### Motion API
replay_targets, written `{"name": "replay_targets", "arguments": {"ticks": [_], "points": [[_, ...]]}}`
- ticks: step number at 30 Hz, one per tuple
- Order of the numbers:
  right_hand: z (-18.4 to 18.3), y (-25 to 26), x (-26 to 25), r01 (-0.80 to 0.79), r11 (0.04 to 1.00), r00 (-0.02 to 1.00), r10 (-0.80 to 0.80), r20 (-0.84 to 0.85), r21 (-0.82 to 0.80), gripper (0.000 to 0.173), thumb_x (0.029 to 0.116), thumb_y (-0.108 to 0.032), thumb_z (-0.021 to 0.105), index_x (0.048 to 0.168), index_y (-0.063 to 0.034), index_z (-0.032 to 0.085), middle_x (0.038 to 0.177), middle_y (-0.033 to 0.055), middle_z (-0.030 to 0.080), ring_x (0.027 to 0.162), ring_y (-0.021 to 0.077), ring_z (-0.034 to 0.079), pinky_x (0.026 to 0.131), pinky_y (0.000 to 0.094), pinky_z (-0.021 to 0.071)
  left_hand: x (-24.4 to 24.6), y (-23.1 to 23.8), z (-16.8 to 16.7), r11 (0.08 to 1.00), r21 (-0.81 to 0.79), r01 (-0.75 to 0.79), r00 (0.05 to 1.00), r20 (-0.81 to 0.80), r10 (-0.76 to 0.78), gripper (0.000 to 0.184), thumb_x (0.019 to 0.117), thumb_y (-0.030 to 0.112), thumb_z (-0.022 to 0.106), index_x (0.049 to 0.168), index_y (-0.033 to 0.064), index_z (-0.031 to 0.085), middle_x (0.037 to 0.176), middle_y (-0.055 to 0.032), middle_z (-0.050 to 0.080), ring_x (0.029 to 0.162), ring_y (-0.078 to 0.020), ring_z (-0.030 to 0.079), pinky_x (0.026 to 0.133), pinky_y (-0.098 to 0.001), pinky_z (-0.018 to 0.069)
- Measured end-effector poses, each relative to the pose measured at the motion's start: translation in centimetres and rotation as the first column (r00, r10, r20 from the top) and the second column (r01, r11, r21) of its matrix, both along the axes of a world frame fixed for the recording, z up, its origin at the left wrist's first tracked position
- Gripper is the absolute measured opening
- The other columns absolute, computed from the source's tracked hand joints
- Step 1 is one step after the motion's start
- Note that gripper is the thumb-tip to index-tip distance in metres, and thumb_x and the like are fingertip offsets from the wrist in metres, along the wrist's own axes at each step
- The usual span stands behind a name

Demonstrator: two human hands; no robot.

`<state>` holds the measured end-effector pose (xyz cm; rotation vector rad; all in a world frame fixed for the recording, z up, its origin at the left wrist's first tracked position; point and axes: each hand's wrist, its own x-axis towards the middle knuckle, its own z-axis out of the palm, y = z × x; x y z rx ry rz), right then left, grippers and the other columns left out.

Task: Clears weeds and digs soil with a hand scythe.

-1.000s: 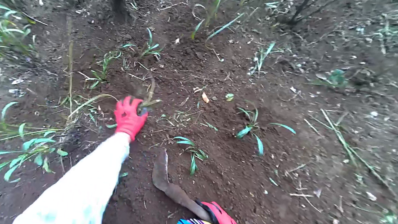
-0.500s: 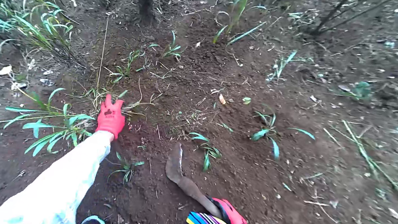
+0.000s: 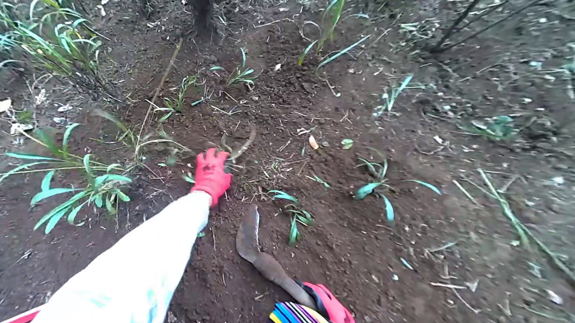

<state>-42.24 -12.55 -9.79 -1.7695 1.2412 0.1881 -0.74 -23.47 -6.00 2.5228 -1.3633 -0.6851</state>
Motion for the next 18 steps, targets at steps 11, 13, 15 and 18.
{"name": "replay_targets", "arguments": {"ticks": [11, 13, 15, 18], "points": [[6.9, -1.8, 3.1, -0.021, 0.995, 0.999, 0.025, -0.036, 0.099, 0.041, 0.1014, -0.021, 0.057, 0.138, -0.0017, 0.062, 0.136, 0.0201, 0.064, 0.129, 0.0307, 0.059, 0.113, 0.0460, 0.0412, 0.5, 7.3, 6.5, 0.945, -0.006, 0.327, 0.895, -0.318, -0.312, 0.043, 0.0924, 0.016, 0.070, 0.133, 0.0066, 0.065, 0.140, -0.0191, 0.060, 0.131, -0.0328, 0.057, 0.113, -0.0519, 0.0429], [8.0, -1.1, 3.6, 0.101, 0.995, 0.989, -0.102, 0.105, 0.018, 0.037, 0.0964, -0.019, 0.061, 0.125, 0.0022, 0.068, 0.122, 0.0218, 0.070, 0.116, 0.0293, 0.067, 0.106, 0.0439, 0.0476, 1.5, 9.1, 8.5, 0.879, 0.024, 0.476, 0.832, -0.336, -0.442, 0.043, 0.0916, 0.019, 0.070, 0.133, 0.0078, 0.065, 0.137, -0.0196, 0.061, 0.129, -0.0341, 0.058, 0.111, -0.0536, 0.0433], [8.7, -0.9, 3.9, 0.131, 0.991, 0.976, -0.128, 0.174, -0.006, 0.035, 0.0960, -0.022, 0.061, 0.121, 0.0019, 0.069, 0.115, 0.0185, 0.072, 0.109, 0.0226, 0.069, 0.102, 0.0375, 0.0500, 2.7, 11.4, 10.1, 0.729, 0.066, 0.681, 0.702, -0.341, -0.625, 0.041, 0.0912, 0.018, 0.071, 0.131, 0.0089, 0.066, 0.135, -0.0218, 0.062, 0.123, -0.0394, 0.061, 0.104, -0.0590, 0.0467], [6.7, -0.8, 2.7, 0.081, 0.995, 0.981, -0.071, 0.182, -0.049, 0.037, 0.0950, -0.026, 0.062, 0.121, -0.0010, 0.071, 0.117, 0.0172, 0.073, 0.112, 0.0249, 0.068, 0.105, 0.0400, 0.0480, 5.9, 16.2, 10.7, 0.523, 0.096, 0.847, 0.522, -0.330, -0.786, 0.036, 0.0886, 0.017, 0.074, 0.124, 0.0105, 0.070, 0.126, -0.0213, 0.066, 0.109, -0.0413, 0.067, 0.091, -0.0606, 0.0541]]}}
